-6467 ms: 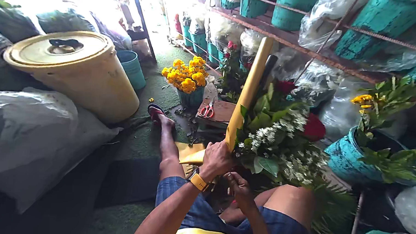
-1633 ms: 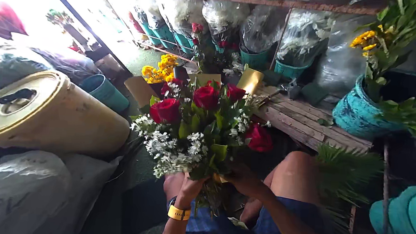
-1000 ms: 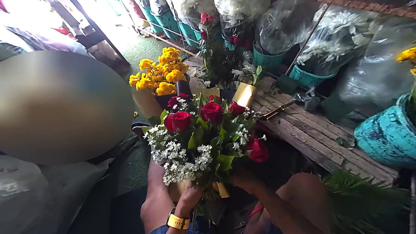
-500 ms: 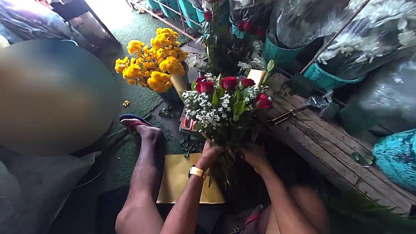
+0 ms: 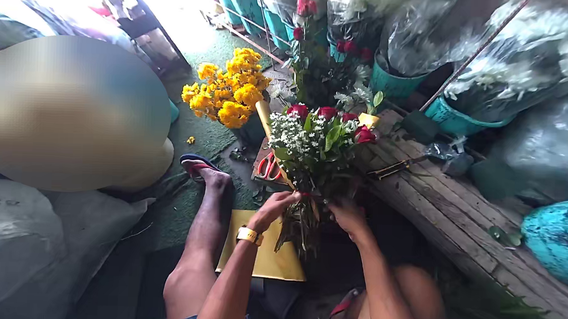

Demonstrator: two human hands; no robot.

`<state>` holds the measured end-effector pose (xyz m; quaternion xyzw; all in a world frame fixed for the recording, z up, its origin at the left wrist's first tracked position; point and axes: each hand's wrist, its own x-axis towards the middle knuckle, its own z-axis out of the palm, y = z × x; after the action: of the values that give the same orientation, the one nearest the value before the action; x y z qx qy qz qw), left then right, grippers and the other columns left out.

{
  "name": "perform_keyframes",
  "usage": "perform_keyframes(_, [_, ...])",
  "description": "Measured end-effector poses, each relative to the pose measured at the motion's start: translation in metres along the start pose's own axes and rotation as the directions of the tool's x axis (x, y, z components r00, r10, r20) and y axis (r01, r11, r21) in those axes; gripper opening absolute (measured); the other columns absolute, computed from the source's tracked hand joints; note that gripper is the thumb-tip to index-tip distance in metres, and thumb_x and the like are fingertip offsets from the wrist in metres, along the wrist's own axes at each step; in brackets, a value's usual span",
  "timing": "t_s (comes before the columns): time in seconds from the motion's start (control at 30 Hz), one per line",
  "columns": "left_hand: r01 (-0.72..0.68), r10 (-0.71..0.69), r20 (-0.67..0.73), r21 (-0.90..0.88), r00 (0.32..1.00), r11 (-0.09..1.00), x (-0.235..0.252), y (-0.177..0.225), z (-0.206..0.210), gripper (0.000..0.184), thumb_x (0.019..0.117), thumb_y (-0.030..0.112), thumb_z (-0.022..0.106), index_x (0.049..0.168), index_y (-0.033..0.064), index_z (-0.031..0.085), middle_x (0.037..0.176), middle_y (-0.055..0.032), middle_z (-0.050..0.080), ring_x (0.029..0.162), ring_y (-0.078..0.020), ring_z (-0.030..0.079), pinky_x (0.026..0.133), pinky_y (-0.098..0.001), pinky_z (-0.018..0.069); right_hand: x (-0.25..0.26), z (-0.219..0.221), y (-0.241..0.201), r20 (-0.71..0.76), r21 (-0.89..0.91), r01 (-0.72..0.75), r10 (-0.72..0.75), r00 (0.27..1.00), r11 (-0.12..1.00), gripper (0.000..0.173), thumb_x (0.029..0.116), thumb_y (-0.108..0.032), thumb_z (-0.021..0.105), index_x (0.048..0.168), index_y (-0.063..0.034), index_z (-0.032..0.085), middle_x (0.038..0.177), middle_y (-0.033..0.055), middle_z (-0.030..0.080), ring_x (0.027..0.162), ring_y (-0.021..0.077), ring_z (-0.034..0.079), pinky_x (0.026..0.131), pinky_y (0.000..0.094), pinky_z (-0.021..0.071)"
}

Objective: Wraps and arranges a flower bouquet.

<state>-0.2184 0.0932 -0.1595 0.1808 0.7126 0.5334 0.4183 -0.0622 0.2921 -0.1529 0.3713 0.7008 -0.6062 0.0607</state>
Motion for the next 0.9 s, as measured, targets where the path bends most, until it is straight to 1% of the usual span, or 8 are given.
perform_keyframes(0.1, [-0.14,0.287,-0.404,0.356,0.868,0.924,0.004,0.021,-0.025,0.033,0.1034,0.027,0.054,0.117,0.0015,0.069,0.107,-0.0128,0.072,0.1,-0.0229,0.069,0.091,-0.0449,0.0564,-0.004,-0.004,0.001,0.0,0.02,0.011,-0.011,1.0,1.0,0.034,0.1047,-0.035,0.058,0.122,-0.0069,0.068,0.102,0.0065,0.072,0.077,0.0153,0.067,0.071,0.0345,0.0569])
perform_keyframes(0.2, [0.104,0.342,-0.334,0.832,0.879,0.545,0.042,0.028,-0.035,0.041,0.1035,0.022,0.055,0.142,0.0077,0.056,0.138,-0.0191,0.059,0.128,-0.0376,0.057,0.106,-0.0569,0.0466,-0.007,-0.005,0.006,0.0,0.015,0.025,-0.025,1.0,1.0,0.033,0.1041,-0.035,0.059,0.121,-0.0082,0.068,0.101,0.0055,0.072,0.076,0.0148,0.067,0.07,0.0334,0.0571])
perform_keyframes(0.3, [0.234,0.231,-0.321,0.912,0.918,0.336,0.052,0.039,-0.03,0.046,0.0988,0.018,0.059,0.143,0.0067,0.053,0.135,-0.0233,0.059,0.123,-0.0432,0.059,0.098,-0.0589,0.051,-0.006,-0.005,0.003,-0.023,0.007,0.023,-0.023,0.999,1.0,0.029,0.1027,-0.032,0.062,0.12,-0.009,0.069,0.095,0.0035,0.072,0.072,0.0126,0.065,0.068,0.0317,0.0555])
perform_keyframes(0.4, [0.328,0.047,-0.432,0.745,0.9,0.581,0.016,0.041,-0.039,0.053,0.1046,0.035,0.05,0.15,0.0083,0.046,0.133,-0.0227,0.062,0.121,-0.0398,0.062,0.1,-0.0605,0.0498,-0.007,-0.004,0.001,-0.029,-0.017,0.006,-0.007,1.0,1.0,0.03,0.1022,-0.033,0.062,0.12,-0.0101,0.07,0.096,0.0036,0.072,0.076,0.014,0.066,0.073,0.0352,0.056])
perform_keyframes(0.53, [0.058,0.026,-0.318,0.253,0.948,0.966,-0.089,0.026,-0.029,0.067,0.086,0.017,0.077,0.145,0.0047,0.048,0.107,-0.0163,0.069,0.082,-0.0245,0.069,0.07,-0.0433,0.0605,-0.004,-0.002,0.003,-0.002,-0.026,0.014,-0.014,1.0,1.0,0.031,0.1025,-0.034,0.06,0.12,-0.0095,0.069,0.097,0.0049,0.071,0.078,0.0165,0.067,0.076,0.0391,0.0566])
perform_keyframes(0.6, [-0.003,0.008,-0.166,0.035,0.986,0.999,-0.131,0.027,0.0,0.056,0.0846,0.011,0.074,0.137,0.0041,0.057,0.097,-0.0123,0.07,0.073,-0.0212,0.067,0.063,-0.0391,0.059,-0.005,-0.002,0.006,0.005,-0.018,0.038,-0.038,0.999,0.999,0.032,0.1027,-0.033,0.06,0.119,-0.007,0.069,0.097,0.0067,0.071,0.079,0.0181,0.067,0.077,0.0407,0.0568])
perform_keyframes(0.73, [0.229,-0.164,0.259,-0.243,0.952,0.943,-0.138,0.029,0.038,0.049,0.0902,0.018,0.064,0.136,0.002,0.057,0.096,-0.0167,0.073,0.072,-0.0216,0.07,0.063,-0.0348,0.0594,-0.006,0.0,0.007,-0.009,-0.013,0.065,-0.065,0.998,0.998,0.03,0.1026,-0.033,0.06,0.114,-0.0073,0.07,0.092,0.0049,0.07,0.075,0.0161,0.065,0.073,0.0383,0.0553])
perform_keyframes(0.9, [0.341,-0.286,0.246,-0.223,0.926,0.913,-0.095,0.036,0.044,0.031,0.0914,0.013,0.061,0.119,-0.0013,0.062,0.076,-0.0134,0.068,0.055,-0.0182,0.064,0.048,-0.0306,0.0549,-0.009,0.0,0.004,0.001,-0.02,0.063,-0.063,0.998,0.998,0.027,0.102,-0.031,0.061,0.113,-0.0088,0.071,0.094,0.0043,0.071,0.078,0.0147,0.066,0.076,0.0367,0.0562])
